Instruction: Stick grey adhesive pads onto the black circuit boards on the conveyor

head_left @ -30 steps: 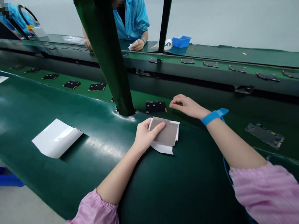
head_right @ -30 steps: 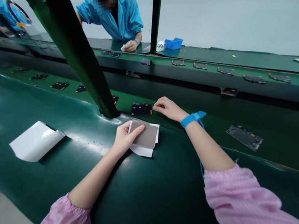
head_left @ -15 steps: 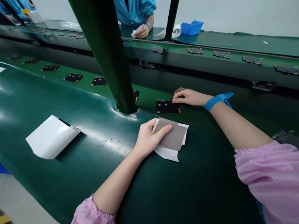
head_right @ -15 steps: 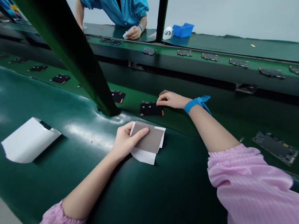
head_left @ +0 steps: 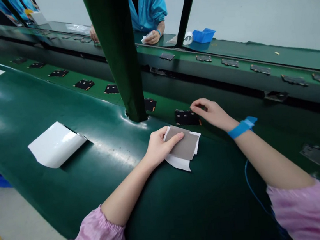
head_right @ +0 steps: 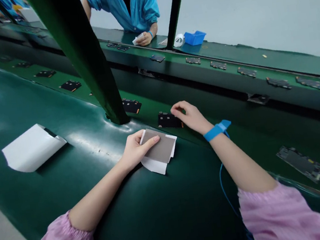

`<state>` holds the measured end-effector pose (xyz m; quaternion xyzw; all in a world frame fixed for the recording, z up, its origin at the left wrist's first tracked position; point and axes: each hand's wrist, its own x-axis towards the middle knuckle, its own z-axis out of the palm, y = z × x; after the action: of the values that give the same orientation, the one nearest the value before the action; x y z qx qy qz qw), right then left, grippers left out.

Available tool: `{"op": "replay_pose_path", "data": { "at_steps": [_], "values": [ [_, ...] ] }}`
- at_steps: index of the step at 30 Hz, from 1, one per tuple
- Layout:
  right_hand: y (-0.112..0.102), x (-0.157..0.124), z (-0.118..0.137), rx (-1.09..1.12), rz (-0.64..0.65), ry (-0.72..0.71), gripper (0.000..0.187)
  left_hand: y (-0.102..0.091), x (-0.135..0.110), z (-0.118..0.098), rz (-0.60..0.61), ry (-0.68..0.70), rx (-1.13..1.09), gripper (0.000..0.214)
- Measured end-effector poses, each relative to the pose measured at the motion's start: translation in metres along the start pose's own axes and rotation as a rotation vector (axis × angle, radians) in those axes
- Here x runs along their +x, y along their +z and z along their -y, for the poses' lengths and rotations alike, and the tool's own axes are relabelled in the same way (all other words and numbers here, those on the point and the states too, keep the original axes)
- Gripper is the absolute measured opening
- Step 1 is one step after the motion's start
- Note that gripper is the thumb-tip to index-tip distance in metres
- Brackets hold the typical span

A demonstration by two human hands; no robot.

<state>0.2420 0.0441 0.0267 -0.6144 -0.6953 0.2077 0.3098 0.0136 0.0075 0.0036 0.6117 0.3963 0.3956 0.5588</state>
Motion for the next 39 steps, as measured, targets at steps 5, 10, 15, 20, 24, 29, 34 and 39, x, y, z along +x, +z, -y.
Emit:
{"op": "replay_pose_path", "data": {
  "at_steps": [5,10,15,20,24,29,34,39],
  "values": [
    [0.001,-0.042,0.044,0.033,0.114,-0.118,0.030,0.000,0.000,0.000,-0.020,0.004,-0.025,0.024],
    [0.001,-0.049,0.050,0.000,0.102,-0.142,0.028,0.001,0.000,-0.001,-0.029,0.023,-0.031,0.023],
    [0.005,-0.044,0.049,-0.045,0.090,-0.176,0.024,0.002,0.002,0.002,-0.038,0.009,-0.078,0.023],
    [0.003,-0.033,0.056,-0.067,0.049,-0.217,0.026,0.001,0.004,0.002,-0.100,-0.011,-0.147,0.023],
    [-0.008,-0.012,0.054,-0.083,-0.134,-0.215,0.026,0.002,0.003,0.002,-0.041,-0.031,-0.149,0.022],
    [0.014,0.044,0.024,-0.146,-0.020,-0.166,0.028,0.003,0.002,0.002,-0.006,0.002,-0.100,0.021],
    [0.042,0.087,-0.002,-0.077,0.197,-0.070,0.034,0.001,0.001,0.000,0.017,-0.014,-0.076,0.023],
    [0.040,0.088,-0.009,-0.073,0.292,-0.060,0.033,0.001,0.002,0.001,0.021,-0.016,-0.069,0.023]
  ]
}}
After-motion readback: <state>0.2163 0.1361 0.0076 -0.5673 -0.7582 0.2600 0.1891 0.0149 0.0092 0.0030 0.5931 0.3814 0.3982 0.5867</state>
